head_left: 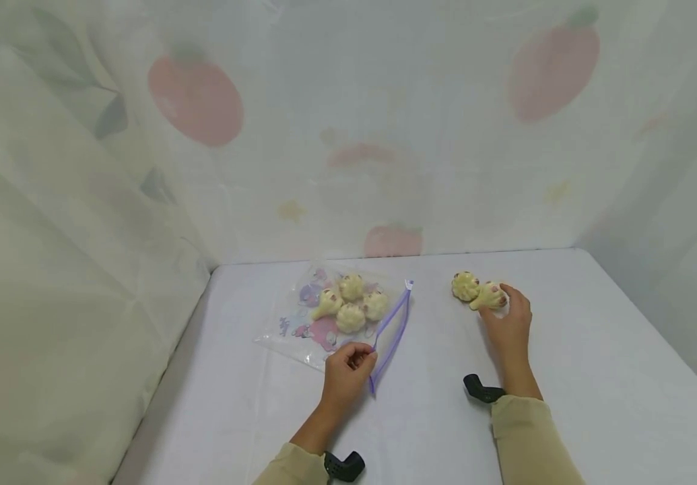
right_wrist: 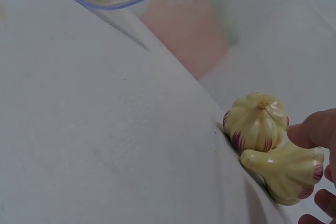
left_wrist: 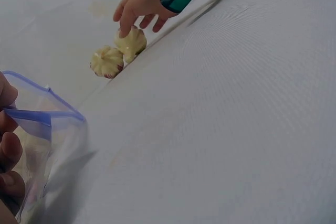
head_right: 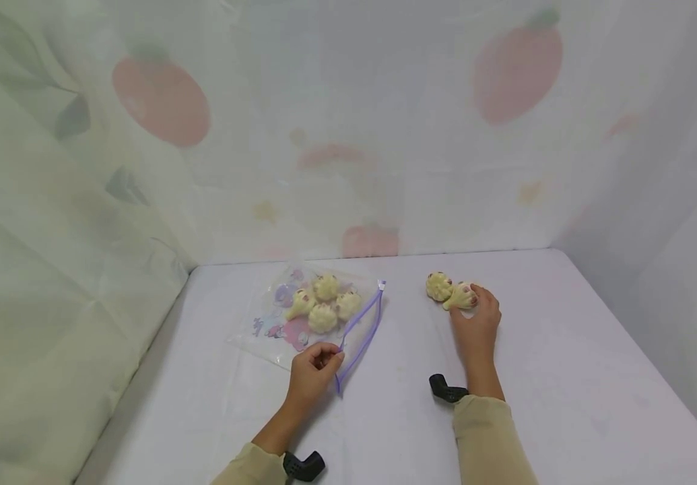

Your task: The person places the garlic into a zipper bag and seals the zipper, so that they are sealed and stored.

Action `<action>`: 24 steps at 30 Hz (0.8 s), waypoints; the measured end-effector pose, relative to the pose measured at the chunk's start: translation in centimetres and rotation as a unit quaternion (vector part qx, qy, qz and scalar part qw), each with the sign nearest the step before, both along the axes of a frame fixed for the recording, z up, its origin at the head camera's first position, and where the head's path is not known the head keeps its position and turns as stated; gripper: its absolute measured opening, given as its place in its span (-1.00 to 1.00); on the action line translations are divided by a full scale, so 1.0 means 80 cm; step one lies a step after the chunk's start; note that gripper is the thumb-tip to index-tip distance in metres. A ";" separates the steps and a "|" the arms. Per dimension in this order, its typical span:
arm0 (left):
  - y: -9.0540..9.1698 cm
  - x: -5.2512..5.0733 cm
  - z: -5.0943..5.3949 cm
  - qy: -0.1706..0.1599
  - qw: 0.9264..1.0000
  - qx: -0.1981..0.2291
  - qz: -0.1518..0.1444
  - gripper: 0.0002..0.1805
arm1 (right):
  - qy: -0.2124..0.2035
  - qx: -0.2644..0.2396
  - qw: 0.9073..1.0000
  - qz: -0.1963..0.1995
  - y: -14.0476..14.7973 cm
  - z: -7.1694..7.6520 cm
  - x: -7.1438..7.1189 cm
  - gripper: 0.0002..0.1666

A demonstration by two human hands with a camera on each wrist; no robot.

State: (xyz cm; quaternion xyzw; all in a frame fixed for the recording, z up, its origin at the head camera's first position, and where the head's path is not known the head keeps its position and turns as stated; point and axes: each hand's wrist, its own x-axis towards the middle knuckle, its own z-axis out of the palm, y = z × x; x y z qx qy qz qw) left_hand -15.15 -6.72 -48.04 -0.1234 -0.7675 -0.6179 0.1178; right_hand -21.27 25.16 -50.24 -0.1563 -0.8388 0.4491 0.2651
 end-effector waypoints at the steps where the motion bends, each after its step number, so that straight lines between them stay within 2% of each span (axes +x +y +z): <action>1: 0.000 0.000 0.000 0.000 1.000 0.000 0.000 -0.95 | -0.007 -0.003 1.000 0.009 0.001 -0.001 -0.001 -0.25; 6: 0.001 0.000 -0.002 -0.004 1.000 -0.005 0.006 -0.95 | -0.074 -0.037 0.996 0.030 0.006 0.001 -0.005 -0.10; 9: 0.001 0.000 -0.003 -0.007 1.000 -0.007 0.008 -0.95 | -0.135 -0.047 0.989 0.036 0.013 0.005 -0.007 -0.02; 14: 0.001 0.001 -0.004 -0.004 1.000 -0.004 0.004 -0.93 | -0.206 -0.008 0.976 0.076 0.031 0.015 -0.019 0.02; 19: 0.001 0.001 -0.005 -0.003 1.000 -0.004 0.009 -0.95 | -0.242 0.025 0.963 0.116 0.041 0.018 -0.030 -0.06; 24: 0.000 0.000 -0.005 0.000 1.000 -0.003 0.008 -0.94 | -0.242 0.004 0.965 0.104 0.045 0.014 -0.025 -0.09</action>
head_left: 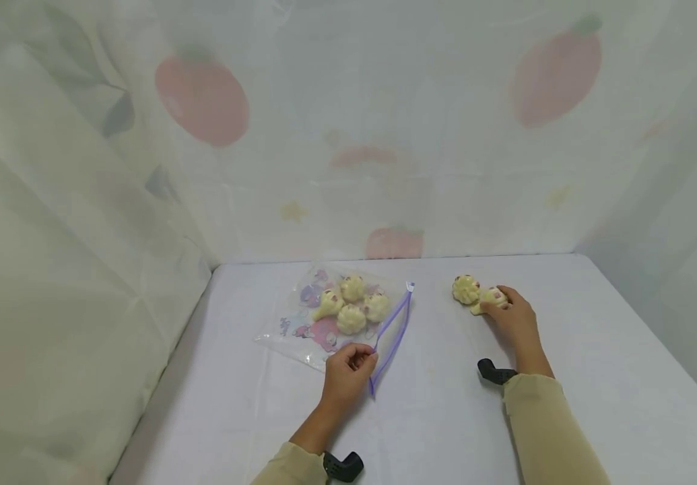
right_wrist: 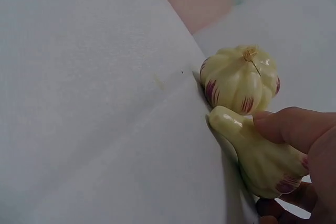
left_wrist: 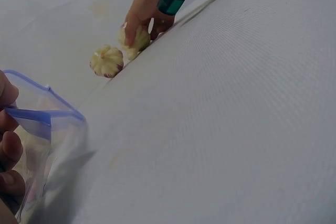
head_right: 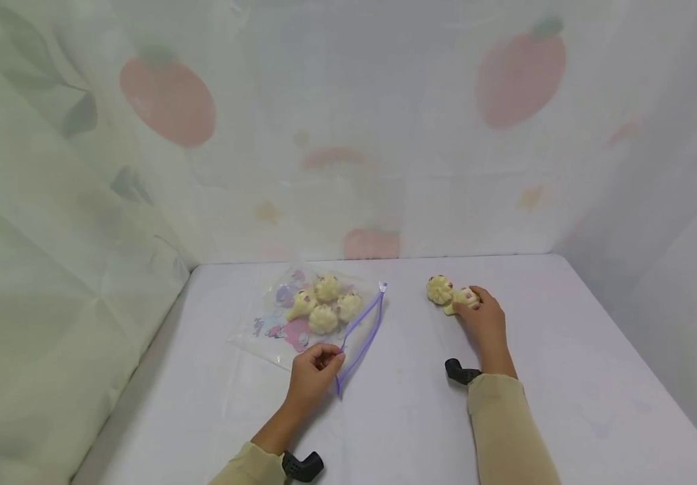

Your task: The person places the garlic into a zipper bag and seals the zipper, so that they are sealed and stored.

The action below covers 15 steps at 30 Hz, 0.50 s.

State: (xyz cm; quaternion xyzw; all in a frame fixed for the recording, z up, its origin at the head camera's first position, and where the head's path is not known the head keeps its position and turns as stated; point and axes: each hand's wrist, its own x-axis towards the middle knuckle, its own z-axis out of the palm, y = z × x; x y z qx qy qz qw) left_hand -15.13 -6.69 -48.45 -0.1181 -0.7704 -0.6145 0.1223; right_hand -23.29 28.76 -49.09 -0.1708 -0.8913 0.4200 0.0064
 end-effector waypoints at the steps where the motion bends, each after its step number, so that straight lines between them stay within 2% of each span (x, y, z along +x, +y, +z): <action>1: 0.000 0.000 -0.001 -0.001 1.000 0.000 0.001 -0.94 | 0.000 -0.005 1.000 -0.004 0.001 -0.001 0.002 -0.08; 5: 0.001 0.001 -0.003 -0.007 1.000 -0.004 0.001 -0.95 | -0.014 -0.021 1.000 -0.016 -0.001 -0.005 0.012 -0.04; 10: 0.001 0.000 -0.003 -0.009 1.000 -0.007 0.006 -0.95 | -0.029 -0.016 0.999 -0.021 -0.016 -0.001 0.024 -0.01; 15: 0.002 0.000 0.001 0.002 1.000 -0.005 0.004 -0.95 | -0.040 0.006 0.999 0.001 -0.040 0.000 0.032 -0.01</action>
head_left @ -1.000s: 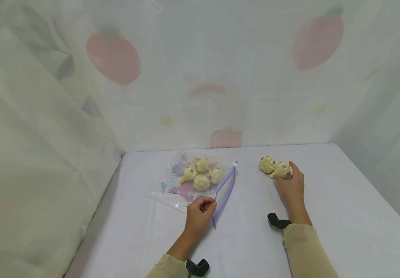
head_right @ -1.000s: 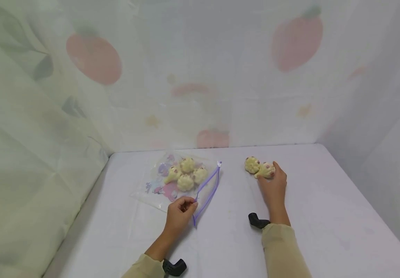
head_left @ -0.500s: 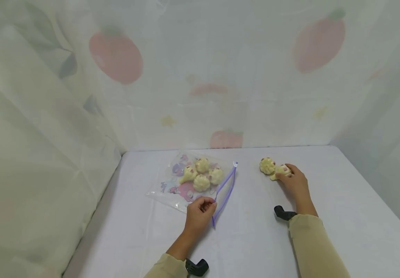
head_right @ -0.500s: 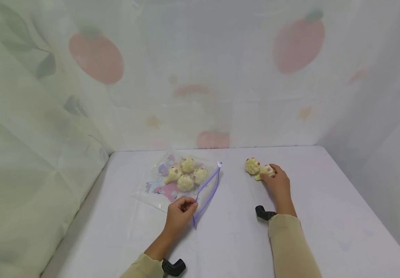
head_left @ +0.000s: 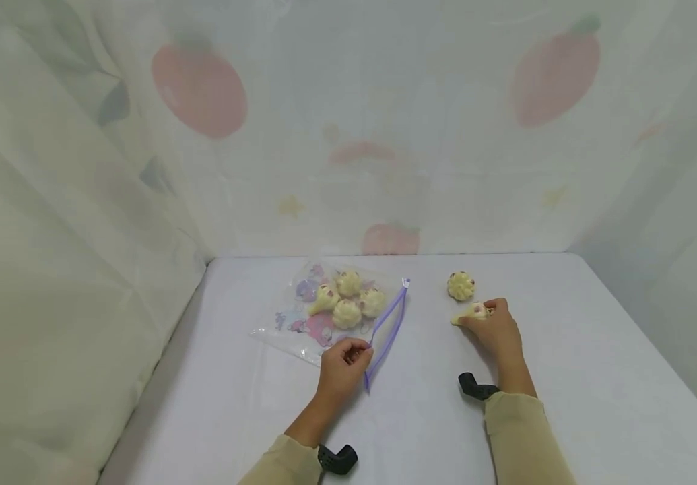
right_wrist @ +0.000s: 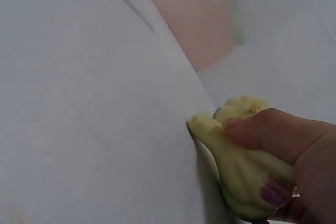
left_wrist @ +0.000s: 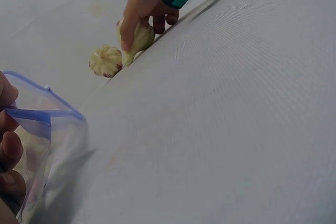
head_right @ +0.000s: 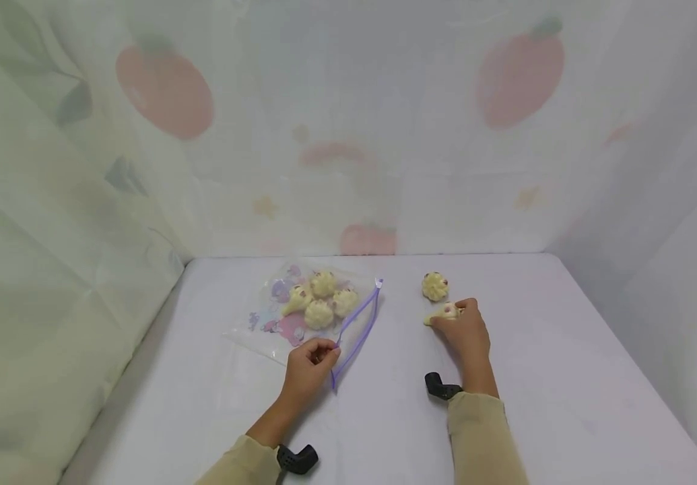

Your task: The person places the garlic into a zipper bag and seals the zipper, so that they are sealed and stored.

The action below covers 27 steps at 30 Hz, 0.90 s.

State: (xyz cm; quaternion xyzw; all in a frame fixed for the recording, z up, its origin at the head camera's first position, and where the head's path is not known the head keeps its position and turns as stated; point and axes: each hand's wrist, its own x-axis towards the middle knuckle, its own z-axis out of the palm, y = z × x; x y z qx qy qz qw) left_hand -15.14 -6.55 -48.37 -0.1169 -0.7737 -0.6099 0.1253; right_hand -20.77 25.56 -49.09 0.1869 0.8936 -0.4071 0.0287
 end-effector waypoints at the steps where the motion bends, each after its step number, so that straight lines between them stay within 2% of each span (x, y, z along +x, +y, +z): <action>1: 0.000 0.000 0.001 -0.001 1.000 0.000 -0.001 -0.94 | 0.001 0.003 1.000 0.010 -0.004 -0.001 0.000 -0.01; 6: -0.001 0.000 0.003 -0.018 1.000 -0.004 -0.005 -0.94 | 0.005 0.019 0.997 0.076 -0.014 -0.010 0.000 0.02; 9: -0.001 0.000 0.002 -0.028 1.000 -0.005 -0.009 -0.95 | 0.007 0.031 0.995 0.095 -0.014 -0.016 0.003 0.01; 14: 0.000 0.000 0.003 -0.023 1.000 0.002 -0.008 -0.94 | 0.050 0.040 0.992 0.108 -0.012 -0.020 0.007 -0.08; 19: -0.001 0.000 0.002 -0.020 1.000 0.007 -0.011 -0.94 | 0.096 0.021 0.987 0.126 -0.013 -0.022 0.006 -0.14; 27: -0.002 -0.001 0.000 -0.020 1.000 0.005 -0.008 -0.95 | 0.092 -0.019 0.989 0.112 -0.017 -0.023 0.005 -0.08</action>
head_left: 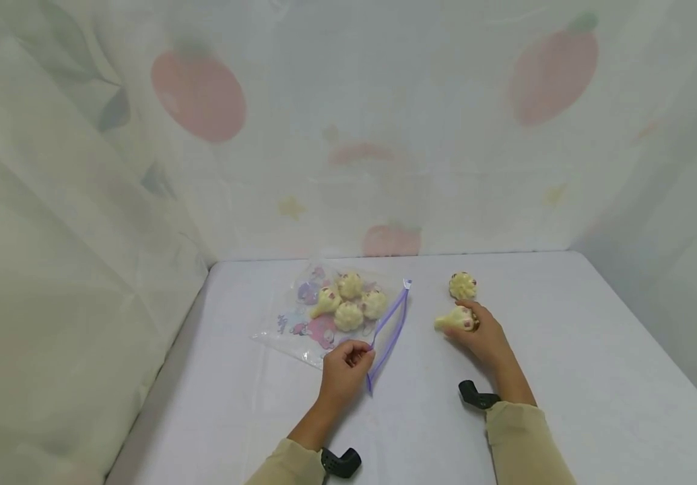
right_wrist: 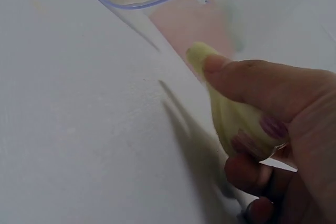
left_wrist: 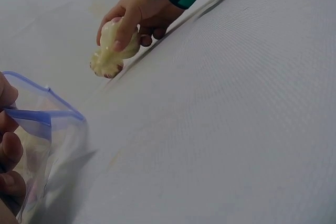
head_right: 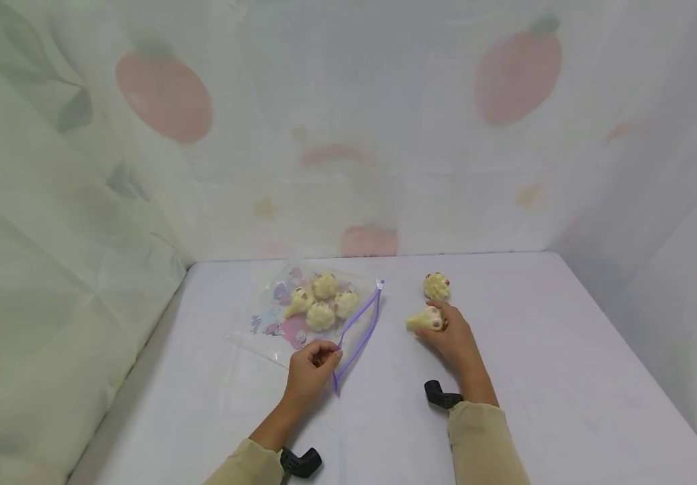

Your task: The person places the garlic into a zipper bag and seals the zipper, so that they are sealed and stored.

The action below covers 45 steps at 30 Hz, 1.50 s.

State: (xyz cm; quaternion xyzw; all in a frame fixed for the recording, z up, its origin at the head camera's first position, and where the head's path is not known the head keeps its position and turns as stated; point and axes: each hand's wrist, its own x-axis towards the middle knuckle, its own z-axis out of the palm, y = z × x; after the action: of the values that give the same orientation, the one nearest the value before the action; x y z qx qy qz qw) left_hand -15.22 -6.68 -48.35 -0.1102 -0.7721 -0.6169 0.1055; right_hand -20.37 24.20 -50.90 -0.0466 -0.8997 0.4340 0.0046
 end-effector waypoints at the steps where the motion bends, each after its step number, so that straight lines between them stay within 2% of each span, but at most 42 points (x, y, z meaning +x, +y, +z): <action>1: 0.000 0.000 0.000 0.000 1.000 0.000 0.000 -0.95 | -0.001 -0.005 1.000 -0.002 -0.001 0.000 0.000 -0.07; 5: 0.000 0.001 0.001 -0.003 1.000 -0.001 0.002 -0.95 | 0.002 -0.014 1.000 -0.007 -0.005 0.001 0.001 -0.09; 12: 0.000 0.003 0.004 -0.005 1.000 -0.005 0.004 -0.93 | 0.014 -0.031 0.999 -0.009 -0.010 0.006 0.001 -0.41; 15: 0.000 0.003 0.006 -0.009 1.000 -0.005 0.003 -0.94 | 0.015 -0.035 0.999 -0.011 -0.012 0.008 0.001 -0.47; 23: 0.001 0.001 0.006 -0.008 1.000 -0.004 0.000 -0.94 | 0.026 -0.064 0.998 -0.004 -0.015 0.009 -0.002 -0.40; 28: 0.001 0.001 0.003 -0.007 1.000 -0.006 0.005 -0.94 | 0.024 -0.105 0.994 0.013 -0.026 0.009 -0.003 -0.34; 33: 0.001 0.001 0.002 -0.005 1.000 -0.003 0.004 -0.95 | 0.025 -0.130 0.990 0.036 -0.041 0.010 -0.002 -0.37; 38: 0.001 0.000 0.001 -0.002 1.000 -0.001 0.005 -0.95 | 0.038 -0.130 0.988 0.076 -0.058 0.011 -0.001 -0.39; 45: 0.002 0.000 0.001 -0.002 1.000 -0.003 0.009 -0.95 | 0.036 -0.114 0.987 0.109 -0.089 0.009 0.002 -0.39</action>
State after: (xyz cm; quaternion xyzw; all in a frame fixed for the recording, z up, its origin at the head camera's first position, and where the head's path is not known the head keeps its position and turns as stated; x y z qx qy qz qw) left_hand -15.21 -6.55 -48.29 -0.1018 -0.7754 -0.6135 0.1090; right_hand -20.21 17.11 -50.17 0.0675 -0.8432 0.5331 -0.0157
